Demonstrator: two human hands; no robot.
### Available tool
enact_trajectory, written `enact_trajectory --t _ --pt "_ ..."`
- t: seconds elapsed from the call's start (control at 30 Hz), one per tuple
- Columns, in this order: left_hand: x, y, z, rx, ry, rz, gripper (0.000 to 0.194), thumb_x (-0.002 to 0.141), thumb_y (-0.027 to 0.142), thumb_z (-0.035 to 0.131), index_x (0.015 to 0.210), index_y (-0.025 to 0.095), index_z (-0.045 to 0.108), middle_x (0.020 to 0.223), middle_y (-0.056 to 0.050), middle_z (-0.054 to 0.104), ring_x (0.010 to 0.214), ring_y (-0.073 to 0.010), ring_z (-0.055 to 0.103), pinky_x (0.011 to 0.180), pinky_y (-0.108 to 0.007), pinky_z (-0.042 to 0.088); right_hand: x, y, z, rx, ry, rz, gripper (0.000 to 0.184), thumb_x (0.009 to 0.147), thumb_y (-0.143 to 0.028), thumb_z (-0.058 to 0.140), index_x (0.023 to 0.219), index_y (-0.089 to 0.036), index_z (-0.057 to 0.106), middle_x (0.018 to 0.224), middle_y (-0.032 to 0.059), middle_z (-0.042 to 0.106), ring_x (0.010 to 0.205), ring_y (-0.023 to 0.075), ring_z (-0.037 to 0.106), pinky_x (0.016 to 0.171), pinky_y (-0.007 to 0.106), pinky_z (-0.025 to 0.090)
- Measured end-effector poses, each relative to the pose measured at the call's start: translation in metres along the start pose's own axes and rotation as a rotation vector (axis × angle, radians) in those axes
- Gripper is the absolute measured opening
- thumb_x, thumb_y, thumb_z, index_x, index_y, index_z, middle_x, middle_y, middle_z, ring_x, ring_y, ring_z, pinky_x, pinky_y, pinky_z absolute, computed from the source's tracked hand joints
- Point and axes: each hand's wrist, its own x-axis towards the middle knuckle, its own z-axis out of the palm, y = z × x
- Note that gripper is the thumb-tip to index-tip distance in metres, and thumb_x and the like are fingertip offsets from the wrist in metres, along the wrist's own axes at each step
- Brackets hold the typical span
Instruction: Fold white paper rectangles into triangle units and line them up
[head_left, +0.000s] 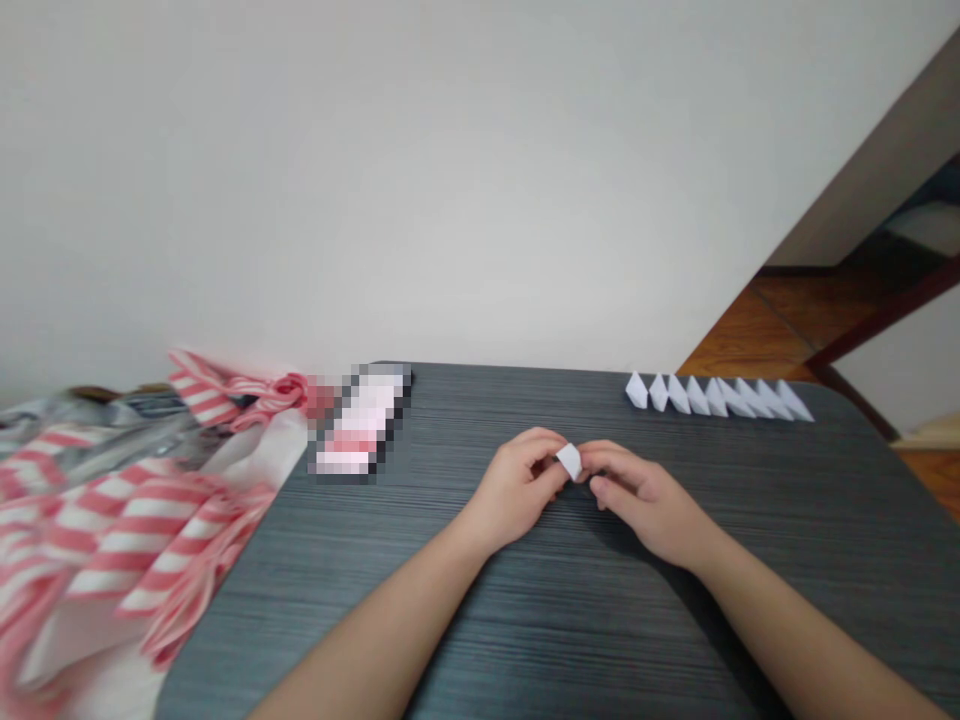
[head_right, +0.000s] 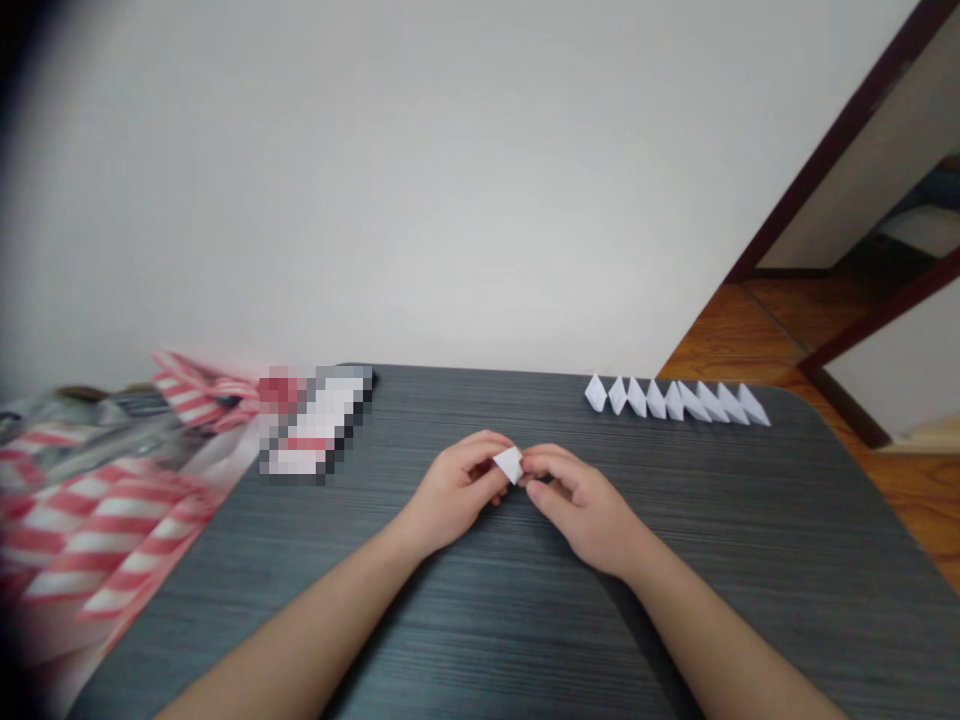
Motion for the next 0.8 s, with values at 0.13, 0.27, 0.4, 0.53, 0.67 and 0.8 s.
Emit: enact_trajectory --t 0.13,0.27,0.4,0.53,0.67,0.8 --pt "0.0001 0.0009 0.0005 -0.003 0.015 0.002 0.015 0.089 0.022 0.058 0.086 0.015 0.071 0.101 -0.007 0.062 0.068 -0.0102 0.056 0.057 -0.02 0.048 0.0005 -0.0005 -0.0007 -0.034 -0.026 -0.025 0.02 0.095 -0.022 0.053 0.11 -0.023 0.066 0.121 0.0093 0.057 0.111 0.0226 0.056 0.091 0.036 0.05" --pt "0.0002 0.0029 0.0018 -0.067 0.014 -0.024 0.014 0.089 0.024 0.058 0.089 0.014 0.069 0.099 -0.007 0.06 0.064 -0.0091 0.055 0.056 -0.021 0.049 -0.0002 0.0024 -0.0014 -0.023 -0.046 -0.032 0.025 0.093 -0.019 0.055 0.116 -0.025 0.064 0.12 0.0086 0.056 0.112 0.0226 0.055 0.092 0.036 0.05" --pt "0.0005 0.0019 0.0019 -0.085 0.022 -0.027 0.014 0.09 0.024 0.058 0.096 0.015 0.066 0.097 -0.006 0.06 0.064 -0.0094 0.055 0.056 -0.021 0.049 -0.0017 0.0052 -0.0014 0.025 -0.039 -0.019 0.027 0.093 -0.018 0.055 0.118 -0.026 0.063 0.123 0.0078 0.052 0.109 0.021 0.055 0.09 0.034 0.05" --pt "-0.0001 -0.0012 0.0005 0.002 -0.026 0.03 0.015 0.091 0.022 0.055 0.097 0.016 0.067 0.102 -0.007 0.062 0.069 -0.0107 0.056 0.059 -0.02 0.048 -0.0023 0.0058 -0.0018 0.022 -0.054 0.006 0.027 0.093 -0.019 0.056 0.118 -0.026 0.063 0.12 0.0072 0.051 0.103 0.02 0.055 0.087 0.033 0.05" --pt "-0.0011 -0.0002 0.001 -0.015 -0.031 0.019 0.016 0.092 0.02 0.053 0.1 0.016 0.067 0.103 -0.007 0.061 0.068 -0.0104 0.056 0.06 -0.021 0.048 -0.0029 0.0063 -0.0018 0.028 -0.059 0.007 0.027 0.093 -0.019 0.057 0.118 -0.027 0.063 0.119 0.007 0.051 0.102 0.0199 0.055 0.083 0.032 0.05" --pt "-0.001 0.0047 0.0024 -0.101 0.002 -0.071 0.014 0.09 0.021 0.056 0.1 0.015 0.064 0.092 -0.004 0.06 0.063 -0.0096 0.055 0.057 -0.021 0.047 -0.0041 0.0078 -0.0014 0.033 -0.018 -0.017 0.028 0.093 -0.019 0.056 0.118 -0.028 0.064 0.122 0.0072 0.052 0.099 0.0197 0.057 0.08 0.032 0.05"
